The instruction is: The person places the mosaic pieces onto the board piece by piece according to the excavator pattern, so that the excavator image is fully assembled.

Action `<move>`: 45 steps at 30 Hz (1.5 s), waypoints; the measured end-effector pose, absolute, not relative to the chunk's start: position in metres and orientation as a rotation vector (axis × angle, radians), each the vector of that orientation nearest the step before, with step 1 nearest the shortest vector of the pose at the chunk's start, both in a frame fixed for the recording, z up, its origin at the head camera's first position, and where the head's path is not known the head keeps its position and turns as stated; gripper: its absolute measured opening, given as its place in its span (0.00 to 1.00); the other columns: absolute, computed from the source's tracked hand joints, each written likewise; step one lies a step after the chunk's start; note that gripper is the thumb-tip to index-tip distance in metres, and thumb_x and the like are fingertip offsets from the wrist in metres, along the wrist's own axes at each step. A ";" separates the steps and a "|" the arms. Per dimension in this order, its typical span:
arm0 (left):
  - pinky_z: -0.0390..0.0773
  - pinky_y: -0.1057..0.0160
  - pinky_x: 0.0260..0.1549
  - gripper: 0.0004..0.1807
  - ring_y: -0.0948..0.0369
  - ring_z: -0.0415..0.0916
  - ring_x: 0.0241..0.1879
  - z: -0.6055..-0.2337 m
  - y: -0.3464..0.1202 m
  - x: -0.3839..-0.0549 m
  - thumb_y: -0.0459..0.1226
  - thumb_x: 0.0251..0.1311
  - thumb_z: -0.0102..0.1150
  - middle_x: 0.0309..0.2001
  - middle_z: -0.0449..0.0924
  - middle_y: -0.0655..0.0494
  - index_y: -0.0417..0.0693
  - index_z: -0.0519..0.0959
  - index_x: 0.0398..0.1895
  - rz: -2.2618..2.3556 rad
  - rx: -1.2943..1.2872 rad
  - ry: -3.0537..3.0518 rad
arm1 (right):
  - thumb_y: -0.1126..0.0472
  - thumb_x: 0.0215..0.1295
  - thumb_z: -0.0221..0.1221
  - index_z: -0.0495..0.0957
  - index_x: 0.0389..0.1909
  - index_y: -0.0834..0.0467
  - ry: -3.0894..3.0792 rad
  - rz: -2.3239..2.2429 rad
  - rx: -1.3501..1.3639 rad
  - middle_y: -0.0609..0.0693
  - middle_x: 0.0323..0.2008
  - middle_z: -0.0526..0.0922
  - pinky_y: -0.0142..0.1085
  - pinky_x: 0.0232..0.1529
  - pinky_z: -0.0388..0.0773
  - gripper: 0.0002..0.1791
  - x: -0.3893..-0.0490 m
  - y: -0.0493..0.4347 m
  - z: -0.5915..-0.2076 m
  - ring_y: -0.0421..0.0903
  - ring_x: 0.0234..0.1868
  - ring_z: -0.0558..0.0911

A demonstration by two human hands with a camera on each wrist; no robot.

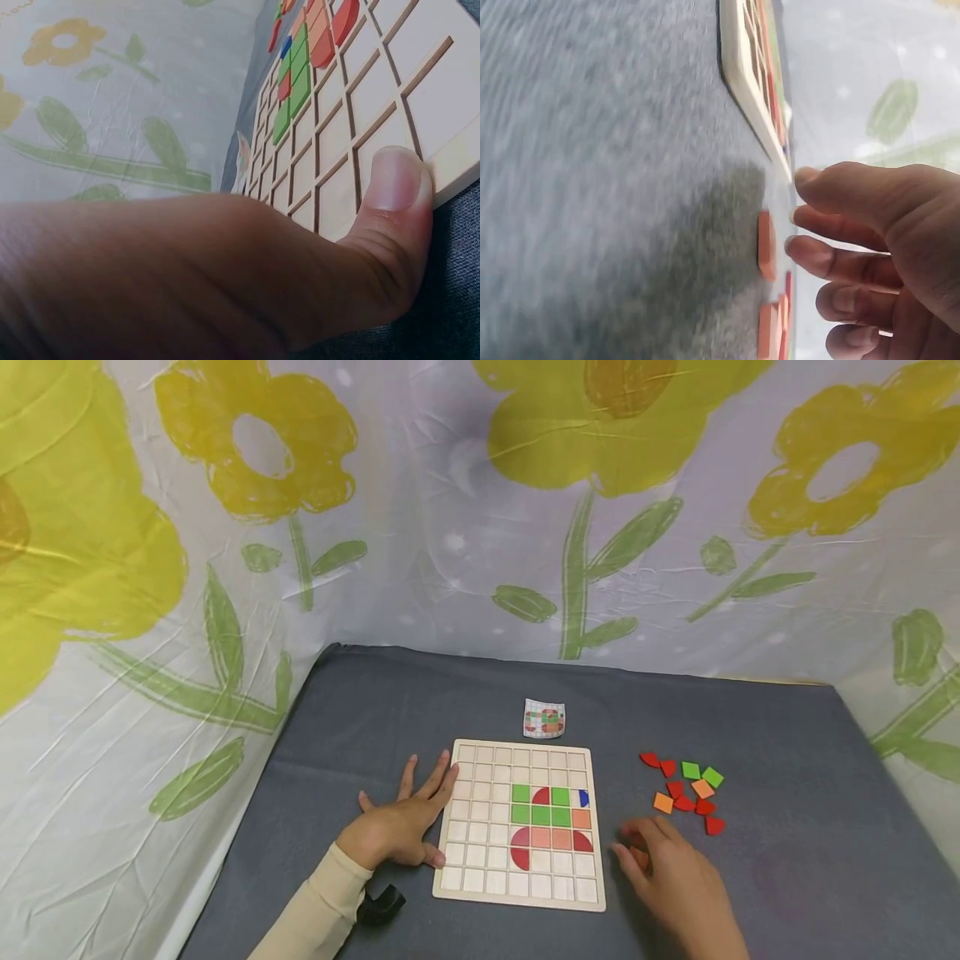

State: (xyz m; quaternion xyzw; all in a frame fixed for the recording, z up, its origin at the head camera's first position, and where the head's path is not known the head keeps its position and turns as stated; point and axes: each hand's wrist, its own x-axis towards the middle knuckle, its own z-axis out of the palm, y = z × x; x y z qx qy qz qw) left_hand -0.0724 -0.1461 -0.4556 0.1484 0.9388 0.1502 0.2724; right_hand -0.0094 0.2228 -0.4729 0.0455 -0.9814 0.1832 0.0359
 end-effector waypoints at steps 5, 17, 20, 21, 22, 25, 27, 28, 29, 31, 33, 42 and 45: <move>0.36 0.06 0.53 0.72 0.42 0.18 0.84 -0.456 -0.146 -0.072 0.47 0.47 0.84 0.87 0.25 0.61 0.60 0.40 0.89 0.409 0.397 2.523 | 0.54 0.60 0.77 0.86 0.42 0.50 -2.971 0.558 0.173 0.41 0.38 0.80 0.37 0.28 0.74 0.12 -0.004 0.232 -0.475 0.36 0.30 0.75; 0.37 0.06 0.53 0.73 0.42 0.17 0.84 -0.455 -0.147 -0.073 0.48 0.48 0.83 0.87 0.24 0.62 0.61 0.39 0.89 0.403 0.393 2.520 | 0.53 0.60 0.77 0.85 0.38 0.47 -3.077 0.548 0.100 0.42 0.34 0.75 0.36 0.26 0.71 0.11 -0.001 0.236 -0.475 0.39 0.31 0.73; 0.37 0.06 0.53 0.73 0.42 0.17 0.84 -0.455 -0.147 -0.073 0.48 0.48 0.83 0.87 0.24 0.62 0.61 0.39 0.89 0.407 0.393 2.520 | 0.54 0.61 0.76 0.85 0.38 0.45 -3.073 0.557 0.101 0.43 0.34 0.74 0.35 0.24 0.68 0.09 -0.001 0.234 -0.475 0.39 0.30 0.72; 0.37 0.06 0.53 0.72 0.42 0.17 0.84 -0.455 -0.147 -0.072 0.48 0.48 0.83 0.87 0.24 0.62 0.61 0.39 0.89 0.407 0.393 2.519 | 0.54 0.61 0.76 0.85 0.38 0.45 -3.075 0.563 0.095 0.43 0.34 0.74 0.35 0.23 0.67 0.09 -0.001 0.233 -0.474 0.39 0.30 0.71; 0.37 0.06 0.53 0.72 0.42 0.17 0.84 -0.455 -0.147 -0.072 0.48 0.48 0.83 0.87 0.24 0.62 0.61 0.39 0.89 0.407 0.393 2.519 | 0.54 0.61 0.76 0.85 0.38 0.45 -3.076 0.569 0.088 0.43 0.34 0.74 0.35 0.23 0.67 0.09 -0.001 0.233 -0.474 0.39 0.29 0.71; 0.37 0.06 0.53 0.72 0.42 0.17 0.84 -0.456 -0.147 -0.072 0.48 0.48 0.83 0.87 0.24 0.62 0.61 0.39 0.89 0.405 0.394 2.520 | 0.55 0.62 0.75 0.85 0.40 0.46 -3.093 0.575 0.056 0.45 0.35 0.74 0.36 0.23 0.65 0.09 0.000 0.230 -0.473 0.41 0.26 0.69; 0.37 0.06 0.54 0.73 0.42 0.17 0.84 -0.456 -0.147 -0.073 0.48 0.48 0.83 0.87 0.24 0.62 0.61 0.39 0.89 0.402 0.394 2.520 | 0.55 0.61 0.75 0.85 0.41 0.47 -3.105 0.571 0.043 0.47 0.36 0.74 0.37 0.23 0.65 0.10 -0.001 0.227 -0.473 0.42 0.24 0.69; 0.37 0.06 0.53 0.73 0.42 0.17 0.84 -0.456 -0.147 -0.073 0.48 0.48 0.83 0.87 0.24 0.62 0.61 0.39 0.89 0.402 0.393 2.520 | 0.56 0.60 0.74 0.85 0.41 0.48 -3.107 0.567 0.043 0.48 0.36 0.75 0.37 0.24 0.66 0.10 -0.001 0.226 -0.473 0.43 0.23 0.69; 0.37 0.06 0.54 0.73 0.42 0.17 0.84 -0.456 -0.147 -0.073 0.48 0.48 0.83 0.87 0.24 0.62 0.61 0.39 0.89 0.400 0.393 2.520 | 0.56 0.60 0.74 0.85 0.41 0.49 -3.115 0.558 0.040 0.48 0.37 0.75 0.38 0.24 0.66 0.11 -0.001 0.225 -0.473 0.43 0.23 0.69; 0.37 0.06 0.54 0.73 0.43 0.17 0.84 -0.456 -0.147 -0.073 0.48 0.48 0.83 0.87 0.24 0.63 0.62 0.38 0.89 0.401 0.392 2.518 | 0.56 0.58 0.73 0.84 0.41 0.49 -3.127 0.542 0.038 0.49 0.37 0.76 0.39 0.24 0.67 0.11 -0.002 0.222 -0.473 0.43 0.23 0.70; 0.37 0.06 0.54 0.73 0.43 0.17 0.84 -0.456 -0.148 -0.073 0.48 0.48 0.83 0.87 0.24 0.63 0.62 0.38 0.89 0.400 0.390 2.518 | 0.56 0.57 0.73 0.84 0.42 0.50 -3.140 0.531 0.036 0.50 0.38 0.77 0.39 0.25 0.69 0.13 -0.003 0.220 -0.473 0.44 0.25 0.71; 0.36 0.06 0.53 0.73 0.43 0.17 0.84 -0.458 -0.147 -0.073 0.48 0.48 0.83 0.87 0.24 0.63 0.62 0.39 0.89 0.407 0.399 2.523 | 0.55 0.57 0.72 0.80 0.46 0.54 -3.077 0.575 0.111 0.50 0.41 0.79 0.39 0.22 0.71 0.17 -0.005 0.203 -0.466 0.42 0.25 0.71; 0.36 0.06 0.53 0.73 0.43 0.17 0.84 -0.458 -0.147 -0.074 0.48 0.48 0.83 0.87 0.24 0.63 0.62 0.38 0.89 0.399 0.403 2.525 | 0.55 0.56 0.73 0.80 0.46 0.53 -3.009 0.571 0.204 0.48 0.41 0.79 0.36 0.21 0.69 0.18 -0.004 0.191 -0.466 0.39 0.24 0.68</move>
